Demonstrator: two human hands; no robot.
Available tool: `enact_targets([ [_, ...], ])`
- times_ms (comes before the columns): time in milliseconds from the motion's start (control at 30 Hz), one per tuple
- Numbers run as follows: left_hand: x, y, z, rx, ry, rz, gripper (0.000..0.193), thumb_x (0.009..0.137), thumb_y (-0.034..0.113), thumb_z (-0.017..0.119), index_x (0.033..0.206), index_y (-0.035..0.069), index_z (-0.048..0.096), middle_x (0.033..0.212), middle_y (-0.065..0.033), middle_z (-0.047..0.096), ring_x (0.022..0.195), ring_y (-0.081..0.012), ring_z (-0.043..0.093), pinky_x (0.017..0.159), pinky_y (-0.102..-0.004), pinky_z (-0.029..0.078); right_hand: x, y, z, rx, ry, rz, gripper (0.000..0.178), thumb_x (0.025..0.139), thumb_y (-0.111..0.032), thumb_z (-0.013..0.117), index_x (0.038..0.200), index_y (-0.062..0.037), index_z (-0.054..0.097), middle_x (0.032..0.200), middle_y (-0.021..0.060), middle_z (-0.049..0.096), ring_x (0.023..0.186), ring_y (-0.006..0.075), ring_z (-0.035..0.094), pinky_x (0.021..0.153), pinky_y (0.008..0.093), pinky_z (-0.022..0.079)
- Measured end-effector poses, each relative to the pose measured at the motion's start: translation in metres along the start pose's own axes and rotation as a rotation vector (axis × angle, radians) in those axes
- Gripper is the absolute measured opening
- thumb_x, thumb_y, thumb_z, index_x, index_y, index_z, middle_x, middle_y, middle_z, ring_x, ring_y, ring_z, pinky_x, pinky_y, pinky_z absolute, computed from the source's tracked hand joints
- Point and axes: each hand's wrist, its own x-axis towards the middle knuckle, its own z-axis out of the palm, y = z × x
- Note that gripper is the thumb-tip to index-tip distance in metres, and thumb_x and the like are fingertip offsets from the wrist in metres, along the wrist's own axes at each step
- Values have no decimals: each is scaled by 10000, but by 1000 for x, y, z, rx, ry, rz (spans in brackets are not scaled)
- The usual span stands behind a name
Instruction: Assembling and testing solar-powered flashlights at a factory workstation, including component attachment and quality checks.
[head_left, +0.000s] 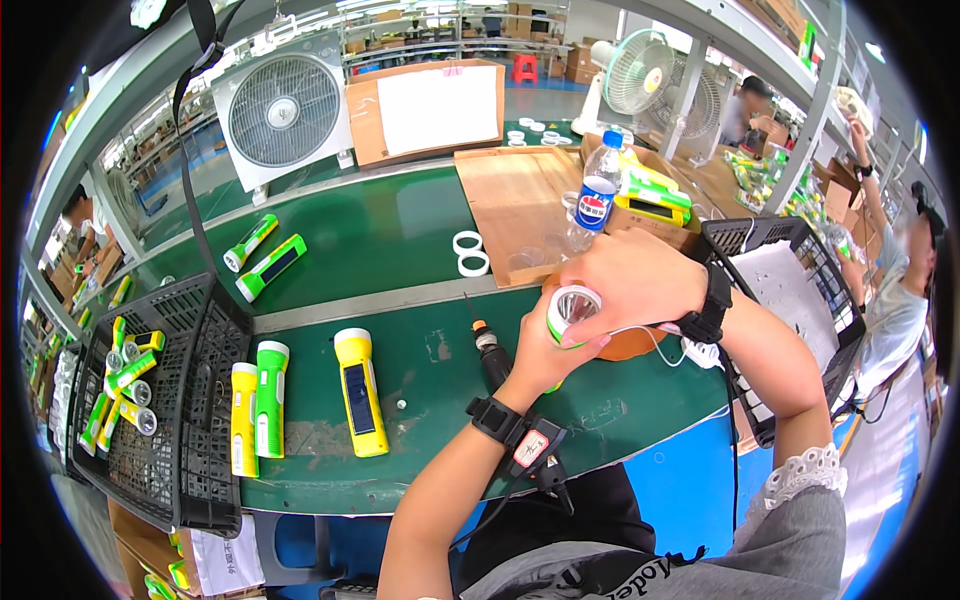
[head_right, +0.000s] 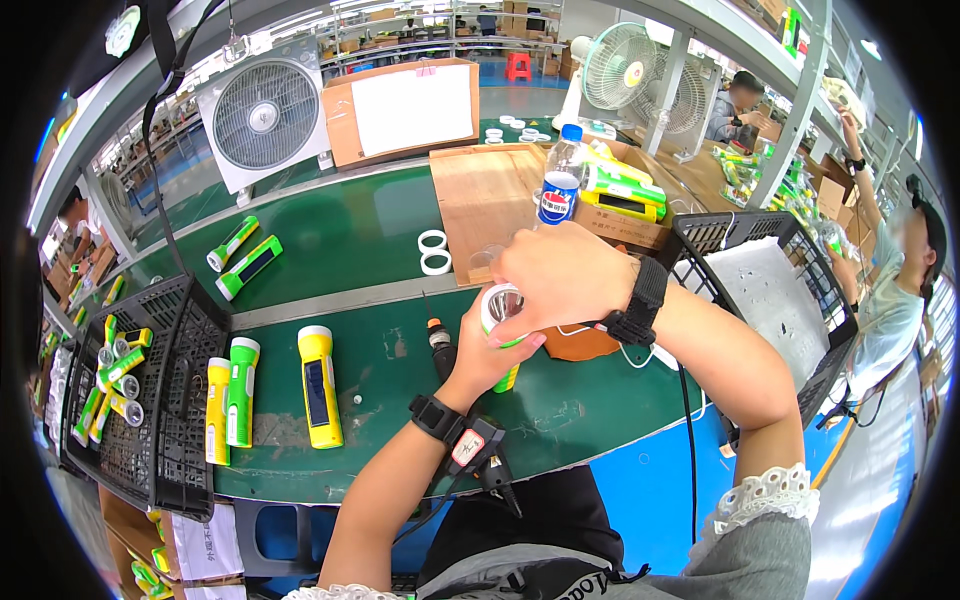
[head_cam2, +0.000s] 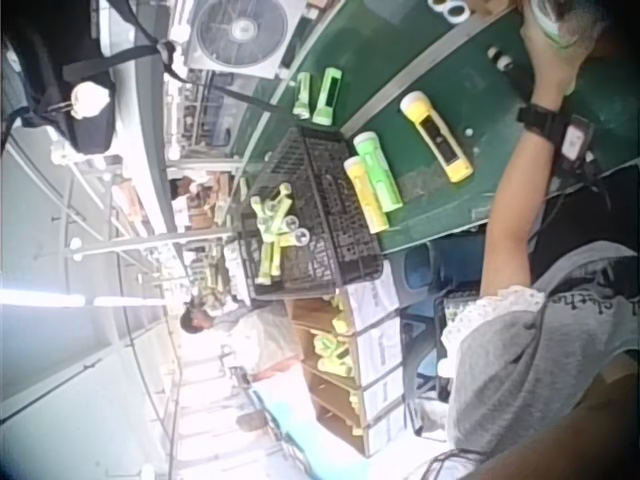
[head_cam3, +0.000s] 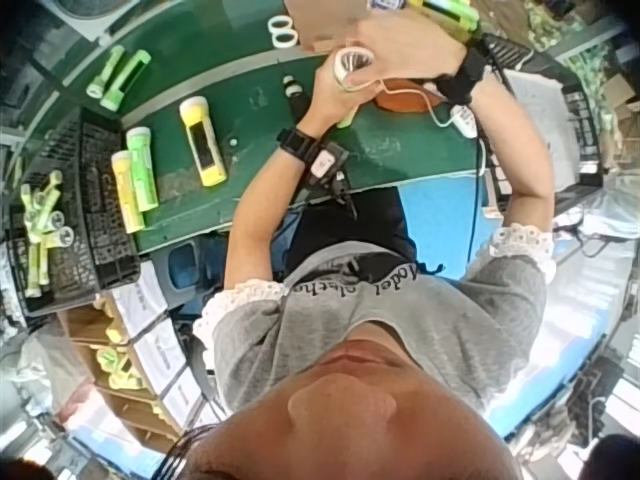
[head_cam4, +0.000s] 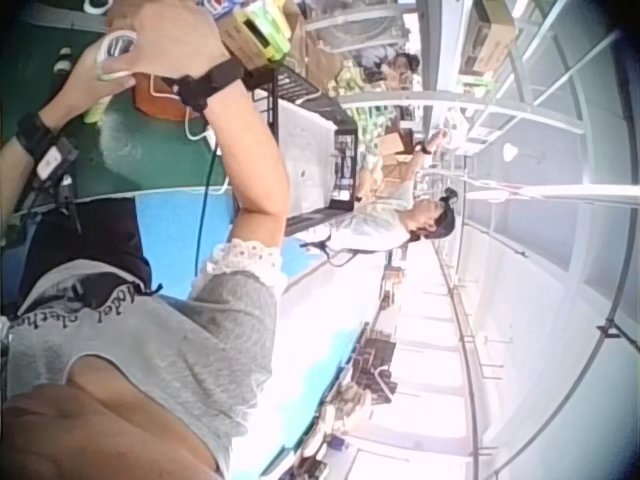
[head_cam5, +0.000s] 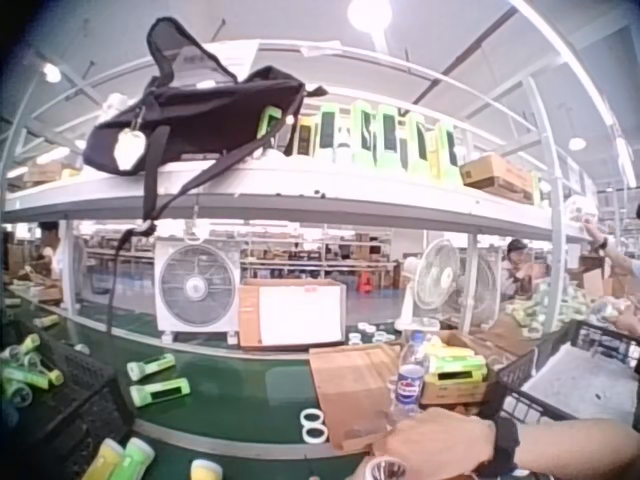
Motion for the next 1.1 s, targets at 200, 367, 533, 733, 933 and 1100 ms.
enact_targets([
  [200,-1,-5,1,-14,16,36,552,622,130,764,1088,29,486,965,-78,614,893,-137,586,796,-282,460,0,20,14,154,262,-334,476,646,-436,671,936,-65,600,705,140,611,680,333,592,652,405,453],
  [367,-1,6,-1,-1,-30,-53,545,647,95,740,1103,7,456,1006,-63,564,913,-125,539,812,-272,434,1,-1,0,-21,-66,23,507,645,-402,683,1007,-64,574,779,152,611,735,340,587,712,409,439],
  [533,-1,1,1,-2,-43,-7,535,646,53,728,1102,5,453,994,-56,564,908,-122,536,812,-268,433,-2,12,14,148,374,-380,487,631,-457,664,942,-87,601,659,143,600,634,340,587,666,414,445],
  [733,0,3,0,7,26,0,562,620,121,760,1104,34,487,959,-71,620,883,-134,589,786,-281,466,-2,-2,5,-120,29,40,482,609,-351,702,1010,-108,594,739,132,618,688,328,596,648,401,452],
  [933,0,3,2,-35,-44,-40,570,634,37,733,1122,9,441,1014,-60,556,928,-128,533,820,-274,433,-4,19,8,226,120,-230,403,608,-370,677,851,-53,630,667,147,609,637,328,599,561,398,467],
  [1100,0,1,4,-38,8,25,604,616,105,769,1131,43,461,962,-72,612,893,-136,584,786,-276,464,-2,8,2,-19,54,-109,451,604,-358,688,939,-66,609,729,143,618,686,328,600,599,397,462],
])
